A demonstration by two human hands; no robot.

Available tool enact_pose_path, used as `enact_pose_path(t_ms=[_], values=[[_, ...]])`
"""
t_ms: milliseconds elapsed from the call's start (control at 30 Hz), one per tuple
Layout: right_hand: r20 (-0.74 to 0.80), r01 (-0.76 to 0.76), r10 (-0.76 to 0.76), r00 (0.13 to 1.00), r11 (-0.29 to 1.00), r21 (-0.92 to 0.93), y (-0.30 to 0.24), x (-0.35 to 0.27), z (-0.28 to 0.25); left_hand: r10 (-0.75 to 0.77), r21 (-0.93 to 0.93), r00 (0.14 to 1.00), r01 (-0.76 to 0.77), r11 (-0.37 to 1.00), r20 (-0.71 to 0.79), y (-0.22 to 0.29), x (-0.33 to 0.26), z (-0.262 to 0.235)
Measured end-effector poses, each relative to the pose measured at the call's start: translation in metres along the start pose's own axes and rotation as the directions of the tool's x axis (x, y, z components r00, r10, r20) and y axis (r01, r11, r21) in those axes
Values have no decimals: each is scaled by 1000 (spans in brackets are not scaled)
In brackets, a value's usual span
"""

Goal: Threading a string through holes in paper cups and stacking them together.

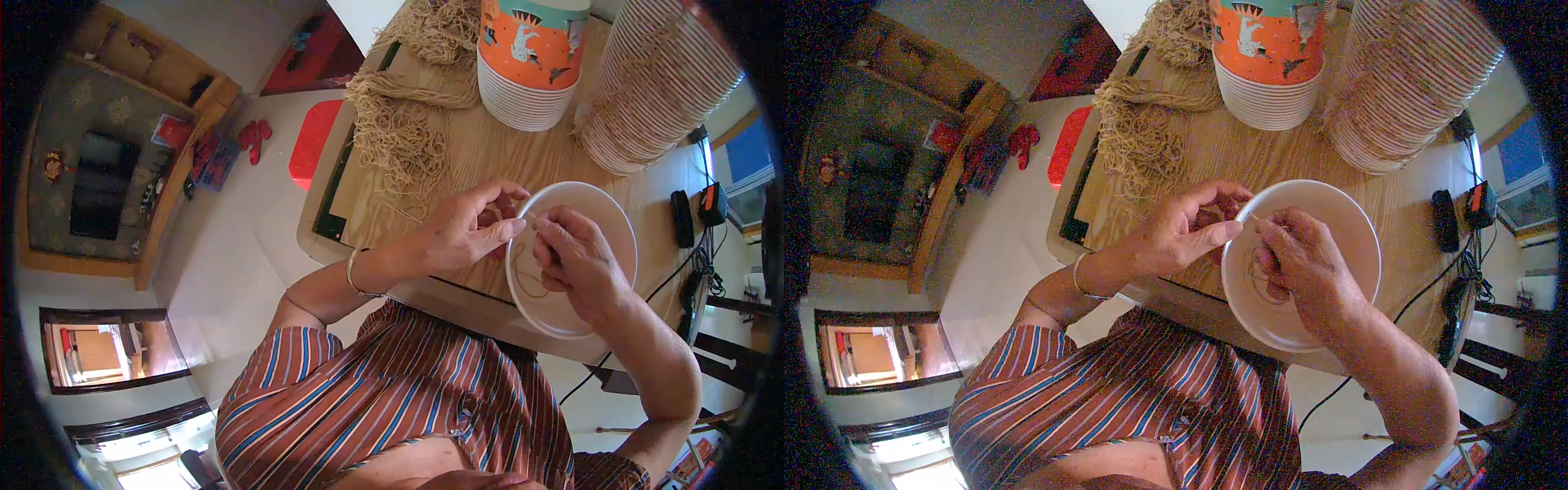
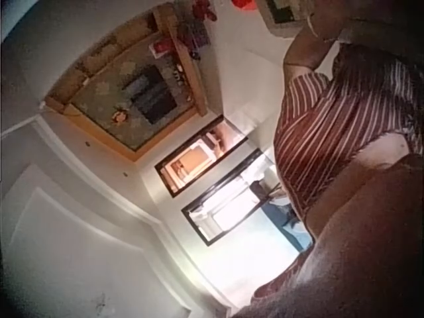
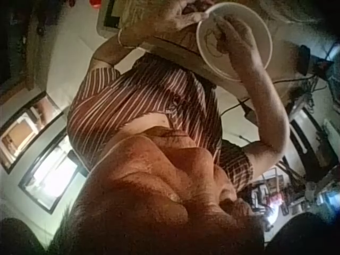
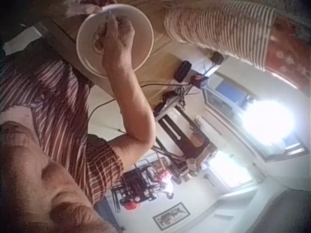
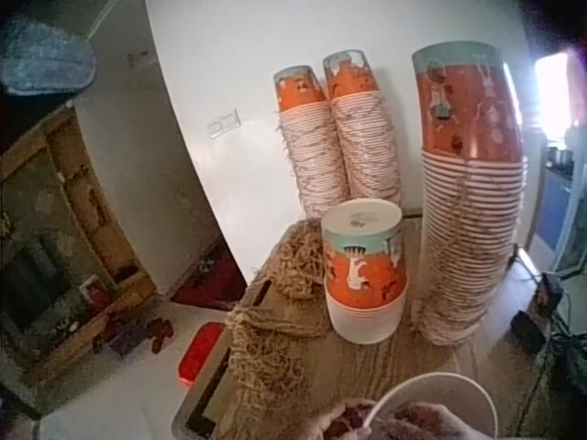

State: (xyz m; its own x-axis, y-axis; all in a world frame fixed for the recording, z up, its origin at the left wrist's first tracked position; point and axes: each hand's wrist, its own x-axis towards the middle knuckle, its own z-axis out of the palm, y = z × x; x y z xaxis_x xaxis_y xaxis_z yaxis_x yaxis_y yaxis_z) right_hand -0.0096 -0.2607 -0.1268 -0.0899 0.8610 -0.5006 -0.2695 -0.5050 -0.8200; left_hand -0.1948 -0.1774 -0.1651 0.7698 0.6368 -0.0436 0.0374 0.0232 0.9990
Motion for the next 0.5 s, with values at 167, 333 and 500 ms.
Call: enact_pose_path(t_ms=[167, 333, 500], values=[[-1, 4, -4, 1000, 999, -33, 0, 1, 1, 9, 19, 1000, -8, 1000, -12, -2, 0, -1], [-14, -3, 3, 1000, 999, -35, -1, 2, 2, -8, 77, 1000, 10, 997, -20, 3, -2, -1], [-19, 8, -9, 1000, 999, -46, -1, 5, 2, 5, 50, 1000, -4, 999, -20, 2, -3, -1]])
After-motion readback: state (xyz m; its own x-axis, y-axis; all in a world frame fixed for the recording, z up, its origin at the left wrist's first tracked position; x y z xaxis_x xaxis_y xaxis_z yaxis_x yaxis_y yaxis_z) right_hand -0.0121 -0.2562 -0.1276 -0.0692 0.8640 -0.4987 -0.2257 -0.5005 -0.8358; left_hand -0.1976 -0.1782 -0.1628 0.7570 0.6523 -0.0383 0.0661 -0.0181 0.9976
